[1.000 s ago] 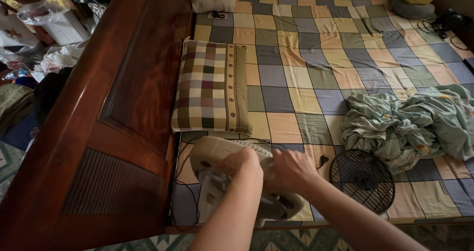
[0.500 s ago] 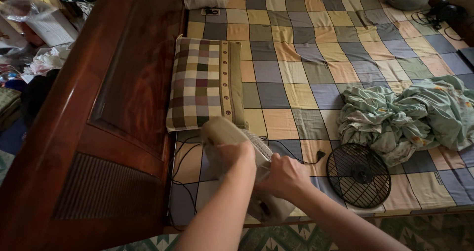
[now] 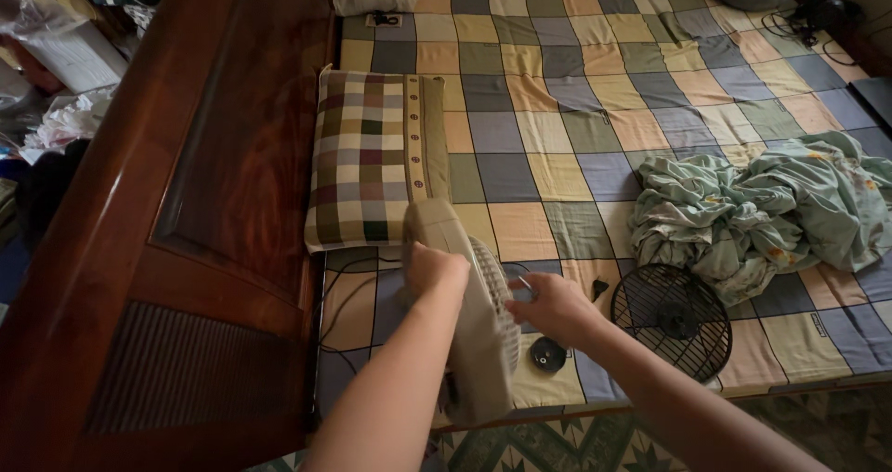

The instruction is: The person disassembles a small electric fan on a bed by removing the front grille and then reassembles it. They use a small yellow tool to manipulate the fan's rear housing and secure the grille back in place.

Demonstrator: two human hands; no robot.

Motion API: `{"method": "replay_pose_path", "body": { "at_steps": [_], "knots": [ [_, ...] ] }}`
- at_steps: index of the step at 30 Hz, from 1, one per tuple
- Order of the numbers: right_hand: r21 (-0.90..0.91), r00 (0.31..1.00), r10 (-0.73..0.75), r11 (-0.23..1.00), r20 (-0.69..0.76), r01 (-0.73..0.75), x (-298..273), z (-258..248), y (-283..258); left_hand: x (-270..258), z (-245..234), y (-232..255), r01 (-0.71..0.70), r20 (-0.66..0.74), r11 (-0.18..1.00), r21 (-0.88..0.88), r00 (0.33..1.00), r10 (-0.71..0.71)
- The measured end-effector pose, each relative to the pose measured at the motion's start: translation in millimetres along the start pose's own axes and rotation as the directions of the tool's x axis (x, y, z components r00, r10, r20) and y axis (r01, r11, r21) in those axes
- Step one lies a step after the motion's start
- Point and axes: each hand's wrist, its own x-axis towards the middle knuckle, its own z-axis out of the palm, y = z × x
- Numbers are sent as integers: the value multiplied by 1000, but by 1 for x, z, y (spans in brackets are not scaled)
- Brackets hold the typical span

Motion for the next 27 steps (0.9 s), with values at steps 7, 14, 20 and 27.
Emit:
{"method": "replay_pose_path", "body": {
  "at_steps": [7, 14, 20, 27],
  "knots": [
    [-3, 996, 23, 1000, -89, -23, 5, -12, -17, -1, -11, 9, -127, 125, 974, 187, 987, 105],
    [38, 994, 3, 999, -112, 1, 5, -28, -36, -11, -13, 20, -212, 167, 957, 199, 969, 180],
    [38, 993, 46, 998, -111, -42, 3, -28, -40, -8, -20, 28, -302, 223, 919, 252, 943, 249],
    [138, 989, 41, 990, -143, -21, 10, -26, -39, -9, -31, 33, -364, 308, 852, 376, 916, 255]
  ]
}}
